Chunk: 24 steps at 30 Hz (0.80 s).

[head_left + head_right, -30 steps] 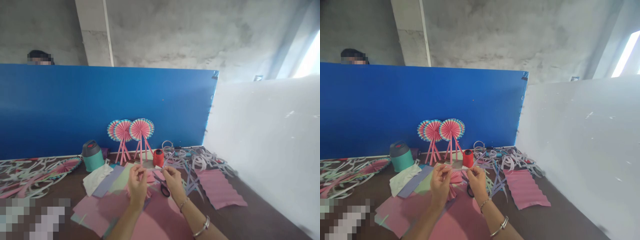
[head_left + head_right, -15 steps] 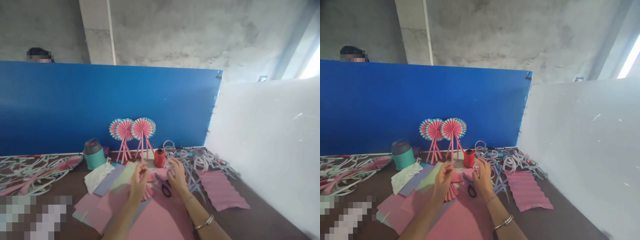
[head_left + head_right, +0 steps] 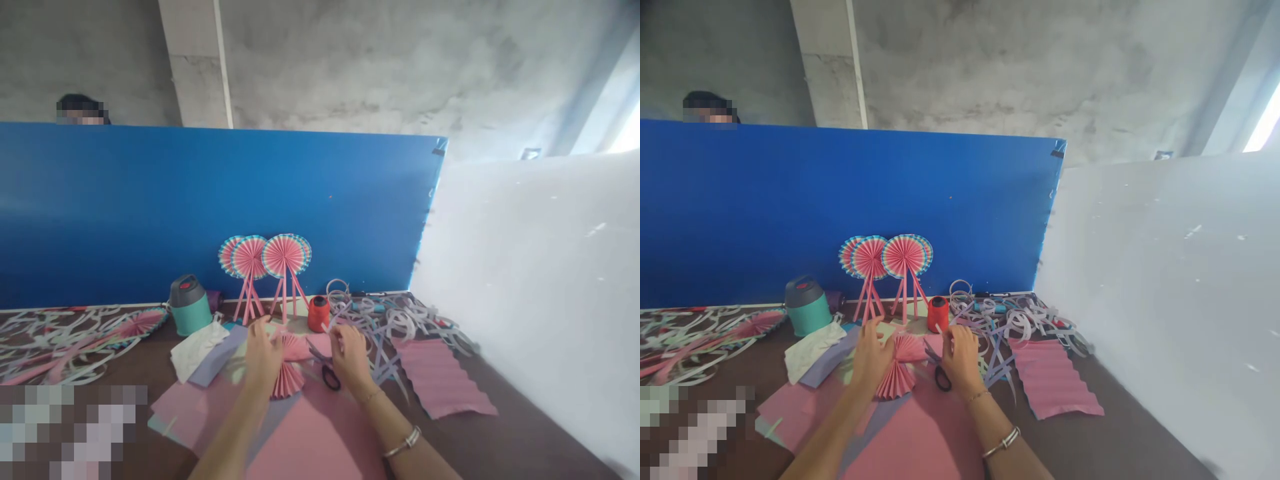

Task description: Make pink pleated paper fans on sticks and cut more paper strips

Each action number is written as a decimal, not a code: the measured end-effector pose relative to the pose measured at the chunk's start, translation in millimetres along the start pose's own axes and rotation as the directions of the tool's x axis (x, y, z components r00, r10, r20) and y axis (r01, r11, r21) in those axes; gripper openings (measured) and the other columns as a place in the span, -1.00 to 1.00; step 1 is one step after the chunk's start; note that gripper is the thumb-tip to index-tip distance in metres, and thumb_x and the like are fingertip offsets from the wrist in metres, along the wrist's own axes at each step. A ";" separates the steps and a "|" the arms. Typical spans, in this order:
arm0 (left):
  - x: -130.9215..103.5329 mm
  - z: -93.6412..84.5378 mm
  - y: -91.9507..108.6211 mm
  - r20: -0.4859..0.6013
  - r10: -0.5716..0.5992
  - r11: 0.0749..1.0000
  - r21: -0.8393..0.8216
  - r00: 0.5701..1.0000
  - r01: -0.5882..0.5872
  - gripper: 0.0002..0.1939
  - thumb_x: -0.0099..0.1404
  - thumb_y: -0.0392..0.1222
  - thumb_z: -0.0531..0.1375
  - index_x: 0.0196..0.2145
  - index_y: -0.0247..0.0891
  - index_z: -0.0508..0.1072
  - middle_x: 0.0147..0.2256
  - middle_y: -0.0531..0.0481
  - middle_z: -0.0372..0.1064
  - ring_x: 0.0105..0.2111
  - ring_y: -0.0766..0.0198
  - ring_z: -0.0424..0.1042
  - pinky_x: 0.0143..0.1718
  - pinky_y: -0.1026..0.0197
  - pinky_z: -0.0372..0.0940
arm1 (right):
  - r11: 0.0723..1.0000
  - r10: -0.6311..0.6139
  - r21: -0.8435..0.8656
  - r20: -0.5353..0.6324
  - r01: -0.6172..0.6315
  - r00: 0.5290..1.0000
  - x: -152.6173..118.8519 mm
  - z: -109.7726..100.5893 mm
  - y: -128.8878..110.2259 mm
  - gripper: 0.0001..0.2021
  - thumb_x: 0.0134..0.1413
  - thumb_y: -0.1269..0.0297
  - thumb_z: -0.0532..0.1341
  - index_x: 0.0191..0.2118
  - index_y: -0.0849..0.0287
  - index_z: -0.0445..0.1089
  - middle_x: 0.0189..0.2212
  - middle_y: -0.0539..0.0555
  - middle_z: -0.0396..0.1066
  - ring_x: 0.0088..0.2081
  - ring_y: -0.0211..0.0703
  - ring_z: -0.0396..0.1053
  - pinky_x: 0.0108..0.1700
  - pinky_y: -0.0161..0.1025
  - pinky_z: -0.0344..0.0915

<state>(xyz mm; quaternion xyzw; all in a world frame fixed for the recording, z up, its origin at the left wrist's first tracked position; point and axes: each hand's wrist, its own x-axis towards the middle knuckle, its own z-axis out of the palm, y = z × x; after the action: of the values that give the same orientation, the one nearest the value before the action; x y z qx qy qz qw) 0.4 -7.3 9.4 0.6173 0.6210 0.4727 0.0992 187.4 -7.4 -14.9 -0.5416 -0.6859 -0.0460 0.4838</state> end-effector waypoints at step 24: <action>0.8 -3.6 24.5 0.538 -0.222 0.832 -0.330 0.813 0.446 -0.74 0.07 -0.29 0.13 -0.23 -0.34 0.39 -0.41 -0.07 0.47 -0.45 0.22 0.48 -0.44 0.27 0.28 | 0.913 -0.174 0.361 -0.075 0.189 0.982 0.6 -24.3 -27.0 -0.94 0.18 0.38 0.04 -0.32 0.15 0.20 -0.39 0.04 0.22 -0.33 -0.17 0.22 -0.27 -0.22 0.19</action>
<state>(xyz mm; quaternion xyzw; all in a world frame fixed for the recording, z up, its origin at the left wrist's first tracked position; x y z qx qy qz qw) 14.1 -13.4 29.1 0.5527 0.5542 0.4078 0.4702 181.1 -32.3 10.8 -0.3749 -0.7196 0.0268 0.5838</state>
